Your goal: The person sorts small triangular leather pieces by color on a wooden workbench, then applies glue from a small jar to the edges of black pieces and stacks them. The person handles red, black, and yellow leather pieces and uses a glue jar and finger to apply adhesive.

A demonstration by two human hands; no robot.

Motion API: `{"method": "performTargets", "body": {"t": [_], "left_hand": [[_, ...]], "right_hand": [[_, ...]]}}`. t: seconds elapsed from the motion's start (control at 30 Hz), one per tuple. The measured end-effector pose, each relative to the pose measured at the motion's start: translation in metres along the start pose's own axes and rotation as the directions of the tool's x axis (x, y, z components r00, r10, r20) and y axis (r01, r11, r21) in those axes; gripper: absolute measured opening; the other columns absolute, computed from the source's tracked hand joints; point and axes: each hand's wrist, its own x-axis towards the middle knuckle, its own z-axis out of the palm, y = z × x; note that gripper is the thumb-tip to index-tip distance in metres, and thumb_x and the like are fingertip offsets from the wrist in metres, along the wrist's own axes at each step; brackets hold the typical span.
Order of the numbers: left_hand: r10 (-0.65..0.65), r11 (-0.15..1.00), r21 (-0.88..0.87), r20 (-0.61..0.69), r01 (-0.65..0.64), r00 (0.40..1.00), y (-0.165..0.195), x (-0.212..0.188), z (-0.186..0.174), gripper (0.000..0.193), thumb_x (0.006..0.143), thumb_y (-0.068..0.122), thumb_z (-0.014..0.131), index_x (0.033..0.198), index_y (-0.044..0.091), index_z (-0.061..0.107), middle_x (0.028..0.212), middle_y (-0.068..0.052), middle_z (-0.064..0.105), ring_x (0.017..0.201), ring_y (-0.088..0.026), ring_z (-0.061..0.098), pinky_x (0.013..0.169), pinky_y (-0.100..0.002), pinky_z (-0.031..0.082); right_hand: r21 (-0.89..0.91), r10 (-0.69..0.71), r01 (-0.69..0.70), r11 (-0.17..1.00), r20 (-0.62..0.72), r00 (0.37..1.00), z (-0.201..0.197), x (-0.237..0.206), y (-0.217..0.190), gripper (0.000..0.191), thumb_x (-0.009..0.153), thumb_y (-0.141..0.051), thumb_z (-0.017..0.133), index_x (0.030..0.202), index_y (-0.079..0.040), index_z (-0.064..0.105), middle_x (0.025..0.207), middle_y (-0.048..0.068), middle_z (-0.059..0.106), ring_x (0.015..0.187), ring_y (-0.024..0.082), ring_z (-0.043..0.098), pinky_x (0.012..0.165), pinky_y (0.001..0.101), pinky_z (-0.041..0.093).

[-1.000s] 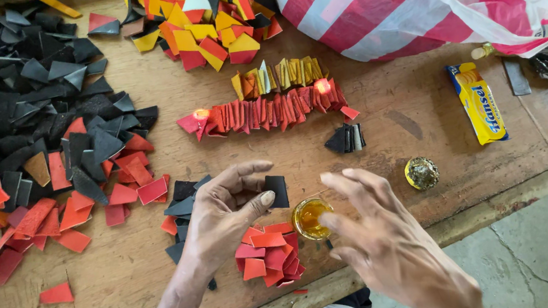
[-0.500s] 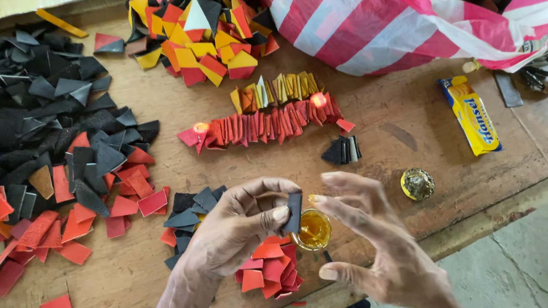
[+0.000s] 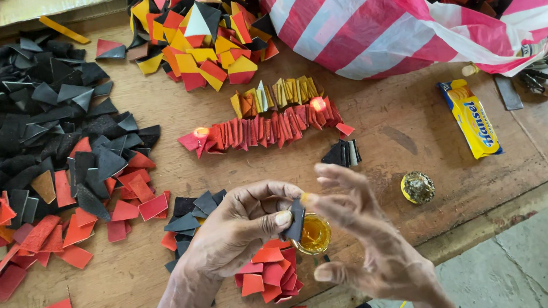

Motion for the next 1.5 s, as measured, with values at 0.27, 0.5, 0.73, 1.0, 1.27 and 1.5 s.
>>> {"method": "performTargets", "body": {"t": [0.27, 0.5, 0.73, 1.0, 1.27, 1.5], "left_hand": [[0.141, 0.987, -0.076, -0.028, -0.143, 0.99, 0.005, 0.004, 0.003, 0.031, 0.092, -0.004, 0.069, 0.118, 0.004, 0.055, 0.107, -0.011, 0.067, 0.093, -0.017, 0.067, 0.082, -0.033, 0.055], [0.135, 0.986, -0.062, -0.256, -0.155, 0.957, -0.001, 0.016, 0.015, 0.036, 0.085, -0.004, 0.062, 0.121, 0.002, 0.061, 0.106, -0.005, 0.064, 0.092, -0.011, 0.065, 0.088, -0.031, 0.056], [0.13, 0.986, -0.088, -0.155, -0.144, 0.979, -0.002, 0.014, 0.01, 0.027, 0.09, -0.004, 0.062, 0.116, 0.002, 0.06, 0.104, -0.007, 0.067, 0.09, -0.011, 0.067, 0.089, -0.031, 0.057], [0.095, 0.986, -0.128, -0.082, -0.105, 0.992, -0.005, 0.015, 0.007, 0.023, 0.093, -0.005, 0.063, 0.115, 0.001, 0.062, 0.103, -0.007, 0.069, 0.089, -0.01, 0.067, 0.084, -0.027, 0.056], [0.105, 0.974, -0.194, -0.065, -0.116, 0.992, -0.002, 0.013, 0.005, 0.024, 0.091, -0.006, 0.062, 0.113, 0.002, 0.061, 0.102, -0.006, 0.07, 0.09, -0.01, 0.068, 0.085, -0.027, 0.056], [0.12, 0.984, -0.122, -0.093, -0.13, 0.989, 0.0, 0.017, 0.007, 0.024, 0.09, -0.005, 0.065, 0.113, 0.002, 0.06, 0.102, -0.006, 0.069, 0.091, -0.012, 0.069, 0.086, -0.028, 0.056]], "right_hand": [[0.087, 0.015, -0.002, 0.996, -0.15, 0.989, 0.01, -0.018, 0.001, 0.052, 0.09, -0.036, 0.079, 0.138, -0.022, 0.065, 0.14, 0.011, 0.06, 0.122, 0.018, 0.062, 0.103, 0.0387, 0.056], [0.111, 0.017, 0.004, 0.994, -0.19, 0.982, 0.028, -0.013, 0.009, 0.073, 0.098, -0.029, 0.075, 0.155, -0.004, 0.037, 0.138, 0.012, 0.064, 0.127, 0.021, 0.064, 0.11, 0.043, 0.054], [-0.032, -0.049, 0.043, 0.999, -0.213, 0.976, 0.02, -0.005, 0.014, 0.07, 0.097, -0.028, 0.074, 0.156, -0.013, 0.042, 0.146, 0.013, 0.058, 0.121, 0.019, 0.063, 0.107, 0.0365, 0.057], [-0.221, -0.065, 0.038, 0.974, -0.113, 0.992, 0.017, -0.008, 0.026, 0.08, 0.091, -0.028, 0.077, 0.16, -0.02, 0.038, 0.148, 0.013, 0.049, 0.136, 0.028, 0.048, 0.113, 0.0464, 0.046], [-0.303, -0.067, 0.01, 0.953, -0.181, 0.981, 0.021, -0.008, 0.032, 0.067, 0.089, -0.025, 0.08, 0.15, -0.032, 0.053, 0.142, 0.006, 0.055, 0.108, 0.013, 0.055, 0.09, 0.0309, 0.058], [-0.344, -0.208, 0.145, 0.927, -0.151, 0.966, 0.02, 0.002, 0.016, 0.06, 0.092, -0.021, 0.074, 0.148, -0.027, 0.053, 0.142, 0.01, 0.052, 0.115, 0.018, 0.053, 0.099, 0.0339, 0.051]]}}
